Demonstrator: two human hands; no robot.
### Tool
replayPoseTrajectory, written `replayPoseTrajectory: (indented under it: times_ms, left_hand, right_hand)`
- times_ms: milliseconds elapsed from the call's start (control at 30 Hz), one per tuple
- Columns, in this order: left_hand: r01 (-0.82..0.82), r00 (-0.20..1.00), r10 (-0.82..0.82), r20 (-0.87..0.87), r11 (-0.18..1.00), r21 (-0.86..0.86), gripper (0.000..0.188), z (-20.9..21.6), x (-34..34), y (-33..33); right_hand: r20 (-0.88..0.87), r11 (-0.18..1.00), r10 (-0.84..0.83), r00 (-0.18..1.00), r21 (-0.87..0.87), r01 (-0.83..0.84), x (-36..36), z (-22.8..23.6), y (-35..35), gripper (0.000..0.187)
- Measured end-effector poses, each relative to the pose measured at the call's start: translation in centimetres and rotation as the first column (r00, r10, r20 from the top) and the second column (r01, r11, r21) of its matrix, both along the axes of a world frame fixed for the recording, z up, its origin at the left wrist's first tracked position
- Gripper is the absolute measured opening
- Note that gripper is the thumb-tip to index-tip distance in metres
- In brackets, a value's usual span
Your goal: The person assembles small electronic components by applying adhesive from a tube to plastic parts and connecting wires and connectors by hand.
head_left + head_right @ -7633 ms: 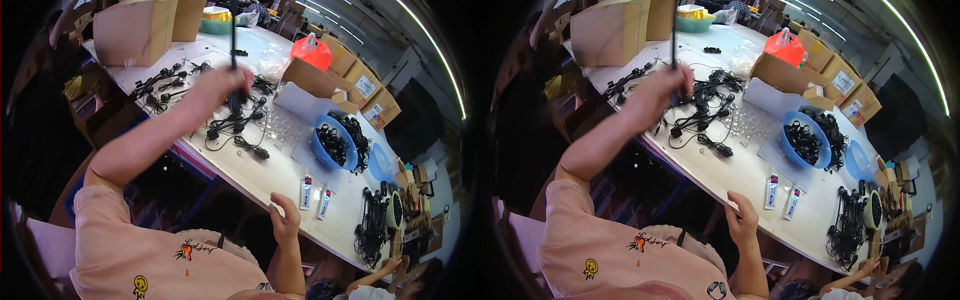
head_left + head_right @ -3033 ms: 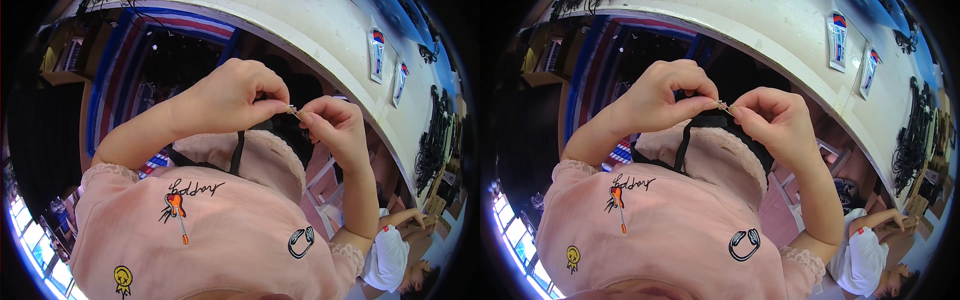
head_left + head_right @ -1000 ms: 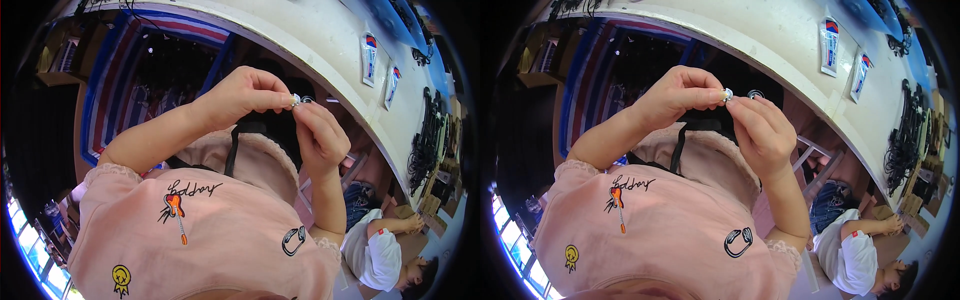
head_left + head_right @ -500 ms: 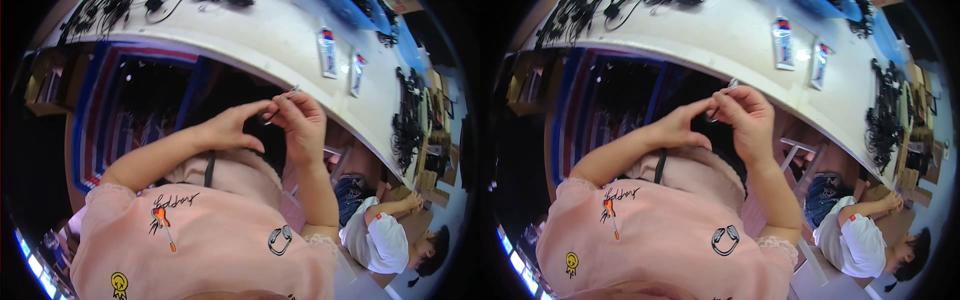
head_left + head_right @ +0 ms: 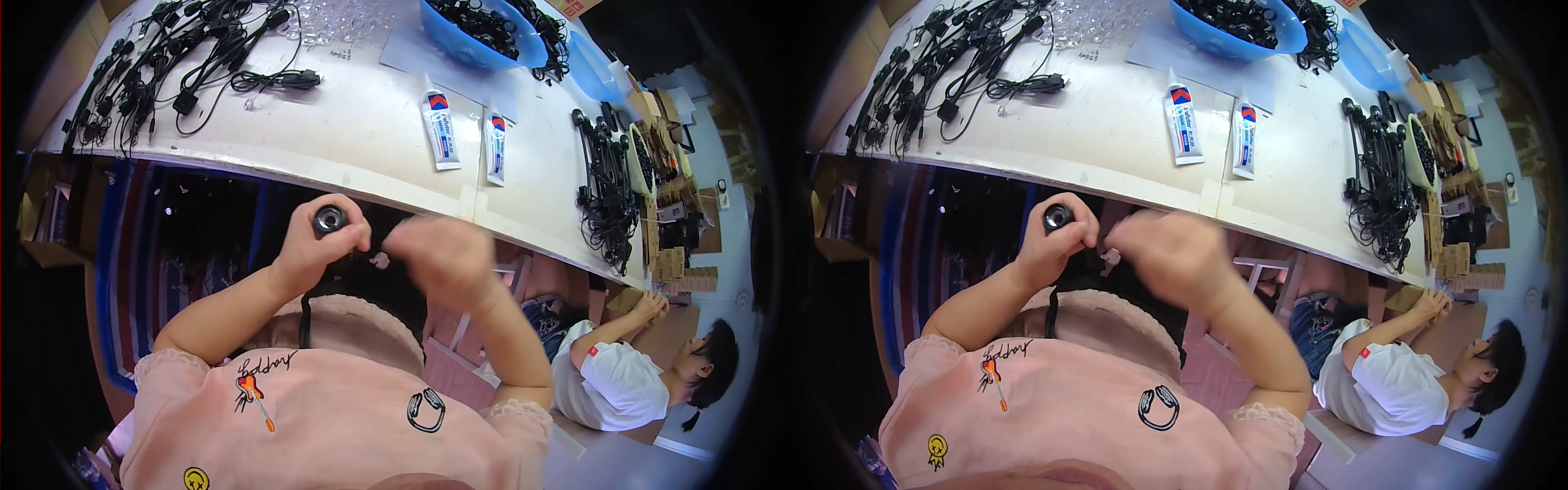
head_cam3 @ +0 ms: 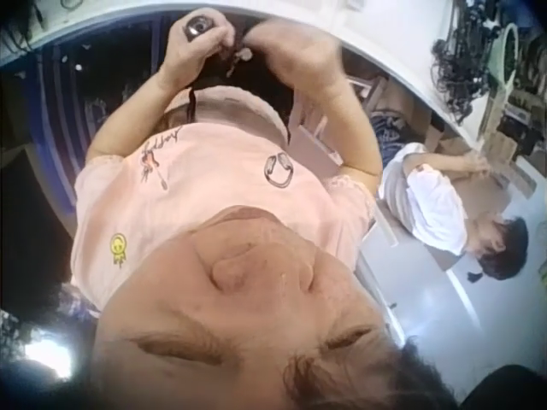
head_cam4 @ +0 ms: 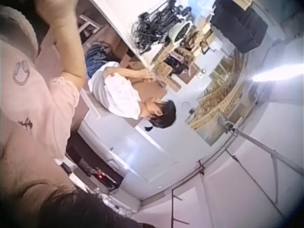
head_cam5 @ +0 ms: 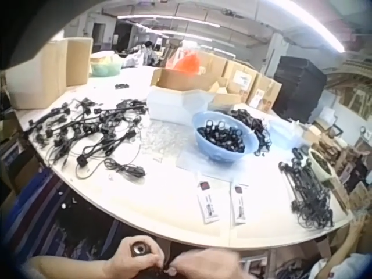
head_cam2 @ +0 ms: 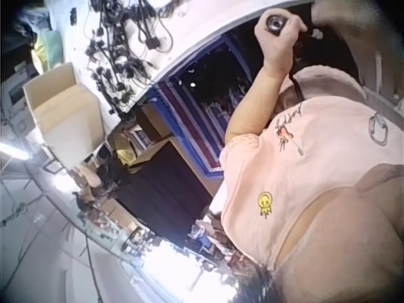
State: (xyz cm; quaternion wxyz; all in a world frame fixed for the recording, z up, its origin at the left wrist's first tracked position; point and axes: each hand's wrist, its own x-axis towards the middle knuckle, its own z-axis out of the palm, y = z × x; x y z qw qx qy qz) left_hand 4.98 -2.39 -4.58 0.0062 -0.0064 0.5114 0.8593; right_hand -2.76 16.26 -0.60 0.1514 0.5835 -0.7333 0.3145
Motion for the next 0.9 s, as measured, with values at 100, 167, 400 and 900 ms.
replayPoseTrajectory:
  times_ms: [100,167,400,900]
  left_hand:
    - [-0.031,1.000,0.031,0.002,0.999,-0.041,0.008,0.9,0.1,-0.9]
    - [-0.040,0.998,0.033,-0.047,0.987,-0.157,0.009,1.1,0.3,-1.4]
    - [-0.007,1.000,0.005,-0.014,0.992,-0.126,0.012,1.6,0.1,-2.3]
    - [0.153,0.976,-0.197,-0.091,0.923,-0.353,0.017,-2.8,0.3,-5.0]
  right_hand:
    - [0.216,0.787,-0.610,0.762,0.050,0.615,-6.5,1.5,1.7,0.029]
    - [0.218,0.710,-0.701,0.679,0.129,0.692,-9.6,1.6,1.9,0.029]
    - [0.027,0.476,-0.812,0.582,0.608,0.635,-12.0,1.8,-4.6,0.050]
    - [0.917,0.926,-0.368,-0.150,0.349,-0.142,0.3,4.8,-4.1,0.017]
